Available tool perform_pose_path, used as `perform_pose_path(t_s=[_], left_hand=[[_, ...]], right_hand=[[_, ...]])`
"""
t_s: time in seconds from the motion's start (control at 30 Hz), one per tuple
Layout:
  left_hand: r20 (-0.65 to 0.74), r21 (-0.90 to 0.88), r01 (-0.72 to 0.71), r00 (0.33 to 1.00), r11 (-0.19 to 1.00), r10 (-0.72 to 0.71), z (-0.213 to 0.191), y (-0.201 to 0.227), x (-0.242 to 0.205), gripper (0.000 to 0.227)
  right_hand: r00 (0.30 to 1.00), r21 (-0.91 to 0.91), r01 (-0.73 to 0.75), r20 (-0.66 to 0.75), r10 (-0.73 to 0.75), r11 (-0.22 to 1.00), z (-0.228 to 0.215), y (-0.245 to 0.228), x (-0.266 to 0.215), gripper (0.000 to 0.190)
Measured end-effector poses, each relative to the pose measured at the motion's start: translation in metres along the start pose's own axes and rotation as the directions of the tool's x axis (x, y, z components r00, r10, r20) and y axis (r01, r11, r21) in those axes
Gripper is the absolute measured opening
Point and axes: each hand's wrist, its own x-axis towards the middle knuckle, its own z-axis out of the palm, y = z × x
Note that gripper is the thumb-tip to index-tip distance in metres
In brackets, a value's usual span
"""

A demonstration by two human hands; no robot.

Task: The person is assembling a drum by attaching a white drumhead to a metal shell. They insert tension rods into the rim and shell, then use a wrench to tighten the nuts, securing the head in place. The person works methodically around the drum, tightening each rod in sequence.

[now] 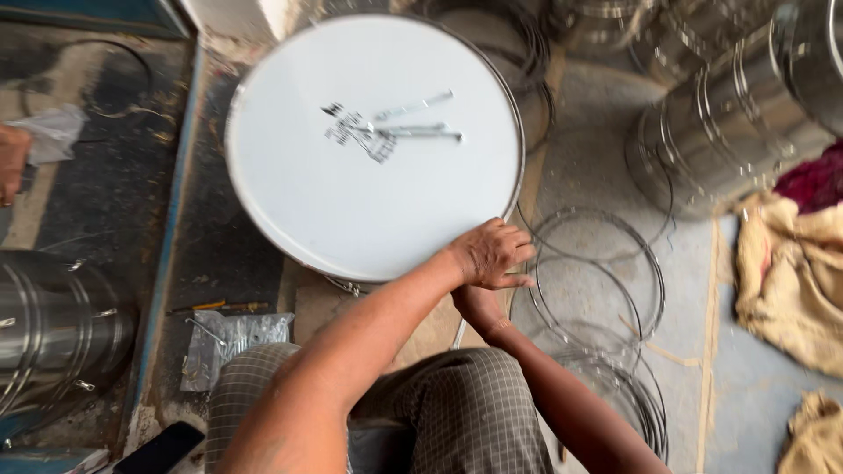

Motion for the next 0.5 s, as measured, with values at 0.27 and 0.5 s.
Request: perform_pose_path(t_s=[0.27, 0.5], left_hand=[[-0.299, 0.498, 0.537, 0.844, 0.681, -0.446, -0.015, -0.162, -0.054, 0.019], [-0.063, 0.63, 0.322, 0.928, 0.707, -0.366, -0.022, -0.181, -0.061, 0.006]], right_hand=[[0.741, -0.515, 0.391, 0.668, 0.071, 0.763, -0.221, -0.183, -0.074, 0.037], [0.596, -0.411, 0.803, 0.55, -0.585, 0.432, -0.323, -0.279, -0.155, 0.032]])
